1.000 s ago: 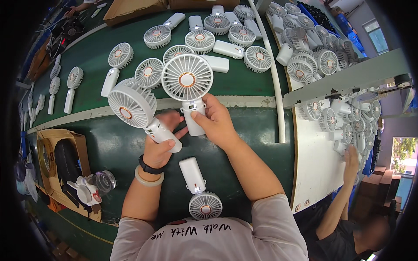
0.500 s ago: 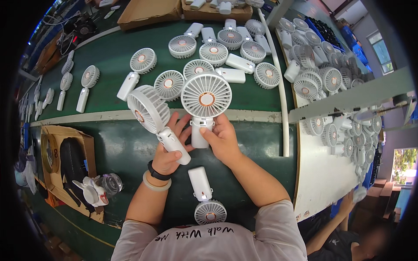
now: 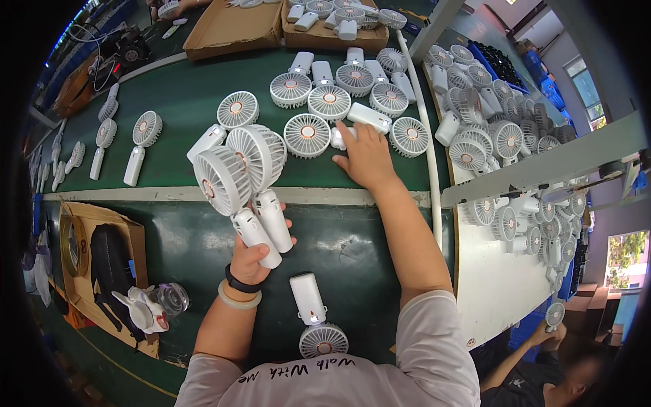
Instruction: The person assembles white handheld fans by attaching the fan head to the handle base. They repeatedly pick up components from a green workbench, align the parts, and snap them together. The person then places the assembled units into a cardboard box.
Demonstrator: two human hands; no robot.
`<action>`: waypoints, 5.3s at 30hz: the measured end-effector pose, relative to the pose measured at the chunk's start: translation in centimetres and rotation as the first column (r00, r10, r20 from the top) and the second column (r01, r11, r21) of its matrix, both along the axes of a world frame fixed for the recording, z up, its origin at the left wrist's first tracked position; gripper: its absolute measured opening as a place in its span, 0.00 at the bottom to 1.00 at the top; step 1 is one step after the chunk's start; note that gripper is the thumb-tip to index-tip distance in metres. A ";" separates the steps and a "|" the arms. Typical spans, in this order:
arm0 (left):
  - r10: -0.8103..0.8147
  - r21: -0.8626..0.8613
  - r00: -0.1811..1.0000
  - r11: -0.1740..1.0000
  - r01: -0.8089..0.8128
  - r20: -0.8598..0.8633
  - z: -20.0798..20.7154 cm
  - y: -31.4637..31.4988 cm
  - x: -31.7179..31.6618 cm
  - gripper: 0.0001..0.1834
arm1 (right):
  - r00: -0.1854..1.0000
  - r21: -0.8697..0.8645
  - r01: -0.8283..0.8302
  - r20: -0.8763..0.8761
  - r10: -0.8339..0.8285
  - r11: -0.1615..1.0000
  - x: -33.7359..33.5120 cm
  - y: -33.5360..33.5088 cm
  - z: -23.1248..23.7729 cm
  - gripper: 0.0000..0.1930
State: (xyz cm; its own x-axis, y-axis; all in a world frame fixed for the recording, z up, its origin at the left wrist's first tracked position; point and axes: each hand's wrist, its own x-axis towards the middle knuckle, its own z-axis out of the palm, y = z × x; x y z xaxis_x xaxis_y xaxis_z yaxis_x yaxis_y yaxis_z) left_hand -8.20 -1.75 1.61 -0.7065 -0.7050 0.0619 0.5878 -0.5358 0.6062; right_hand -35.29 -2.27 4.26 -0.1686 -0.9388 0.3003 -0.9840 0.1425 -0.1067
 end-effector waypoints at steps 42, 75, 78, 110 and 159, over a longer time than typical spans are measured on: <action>-0.141 0.010 0.976 0.990 0.144 -0.167 -0.6 0.2 0.1 0.50 | -0.089 -0.291 0.014 0.953 0.291 0.957 9.1 7.7 0.9 0.23; -0.085 0.020 0.984 0.996 0.089 -0.154 -0.7 -0.2 0.1 0.44 | 0.039 -0.566 0.182 0.821 0.569 0.804 11.9 14.7 8.8 0.27; -0.096 0.010 0.982 0.995 0.099 -0.160 -1.0 -0.2 0.3 0.46 | 0.008 -0.519 0.196 0.849 0.528 0.832 11.9 13.8 8.5 0.27; 0.905 -0.643 0.081 0.231 0.731 0.418 1.8 -4.7 -9.5 0.42 | -0.959 -0.682 0.109 0.118 0.256 0.723 10.6 15.8 3.5 0.42; 0.947 -0.942 0.192 0.204 0.265 0.259 2.7 6.8 9.0 0.30 | 0.564 0.301 -0.811 0.168 0.809 0.503 13.7 14.7 2.5 0.18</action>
State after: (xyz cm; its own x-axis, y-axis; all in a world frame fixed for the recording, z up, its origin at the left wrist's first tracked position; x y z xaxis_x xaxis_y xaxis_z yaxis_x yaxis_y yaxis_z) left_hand 0.83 5.04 4.32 -0.3809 -0.7973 0.4682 -0.6023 0.5982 0.5287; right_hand -21.60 12.47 6.76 0.7136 -0.7000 -0.0289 -0.6873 -0.6914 -0.2228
